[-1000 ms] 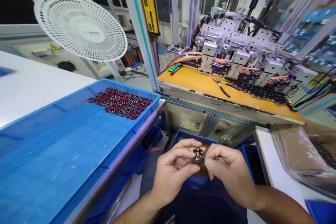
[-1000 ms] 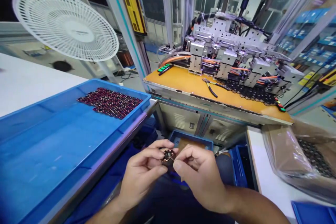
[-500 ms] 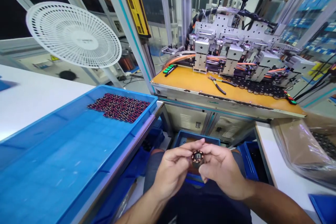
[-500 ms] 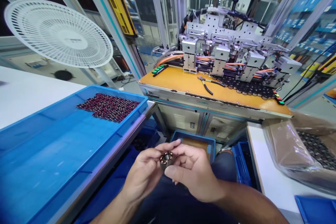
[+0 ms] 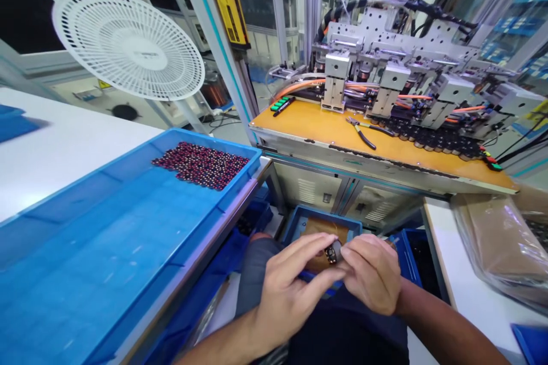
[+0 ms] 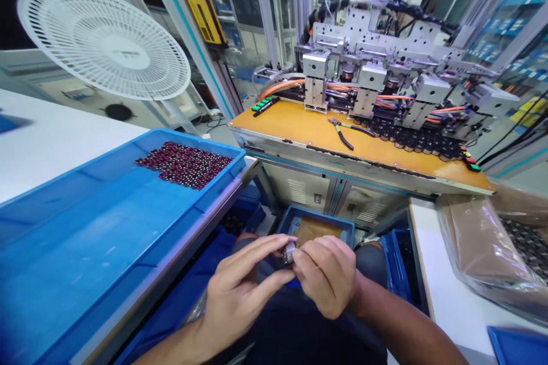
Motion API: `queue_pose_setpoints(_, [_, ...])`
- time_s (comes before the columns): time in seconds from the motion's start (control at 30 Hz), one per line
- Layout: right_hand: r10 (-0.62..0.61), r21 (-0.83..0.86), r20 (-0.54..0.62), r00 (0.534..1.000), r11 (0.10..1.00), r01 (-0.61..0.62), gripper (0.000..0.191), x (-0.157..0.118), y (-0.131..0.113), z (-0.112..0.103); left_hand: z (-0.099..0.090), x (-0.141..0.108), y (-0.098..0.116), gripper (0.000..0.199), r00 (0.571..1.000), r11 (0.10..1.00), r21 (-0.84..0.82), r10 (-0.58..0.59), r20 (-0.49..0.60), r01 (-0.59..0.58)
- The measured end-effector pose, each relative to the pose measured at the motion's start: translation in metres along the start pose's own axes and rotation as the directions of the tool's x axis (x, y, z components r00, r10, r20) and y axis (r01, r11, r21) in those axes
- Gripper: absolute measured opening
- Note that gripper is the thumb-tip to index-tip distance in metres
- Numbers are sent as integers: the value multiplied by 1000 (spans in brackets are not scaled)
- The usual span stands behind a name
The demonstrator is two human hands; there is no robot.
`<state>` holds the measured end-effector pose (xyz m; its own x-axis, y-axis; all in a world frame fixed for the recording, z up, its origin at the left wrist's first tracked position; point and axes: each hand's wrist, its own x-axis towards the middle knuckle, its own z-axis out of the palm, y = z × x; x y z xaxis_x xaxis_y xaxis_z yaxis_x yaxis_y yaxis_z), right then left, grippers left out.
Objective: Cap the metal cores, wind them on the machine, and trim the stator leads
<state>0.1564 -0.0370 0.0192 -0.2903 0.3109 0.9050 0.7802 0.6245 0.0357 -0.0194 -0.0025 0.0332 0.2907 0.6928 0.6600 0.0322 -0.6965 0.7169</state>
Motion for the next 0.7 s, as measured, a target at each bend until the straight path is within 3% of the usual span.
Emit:
queue_pose_setpoints(0.07, [134,95,79,988,985,-141,27,6,-6,-5,-2,3,-1,35,999,999,-24,-24,39,25])
queue_pose_setpoints(0.13, [284,220,148,947,924,-312,32,14,-11,-11,-4,3,-3,40,998,998,-42,-36,60,39])
queue_pose_setpoints(0.3, [419,432,211,883,770,-469,19,29,-18,-20,-9,1,-5,45,993,998,-63,-11,117,19])
queue_pose_setpoints(0.37, [502,467,225,835,696,-545,19,30,-20,-19,-9,2,-4,40,984,980,-150,-113,138,134])
queue_pose_setpoints(0.47, [586,508,256,769,595,-623,15,26,-24,-16,-6,3,-3,32,924,851,-364,-325,200,378])
queue_pose_setpoints(0.53, [609,513,293,737,550,-659,13,22,-24,-17,-5,4,-2,30,899,782,-444,-373,230,438])
queue_pose_setpoints(0.63, [660,471,355,661,485,-737,12,17,-14,-31,-8,7,-1,31,938,856,-385,-290,192,344])
queue_pose_setpoints(0.7, [696,373,321,642,531,-761,12,18,-1,-48,-12,9,0,31,969,938,-263,-185,166,224])
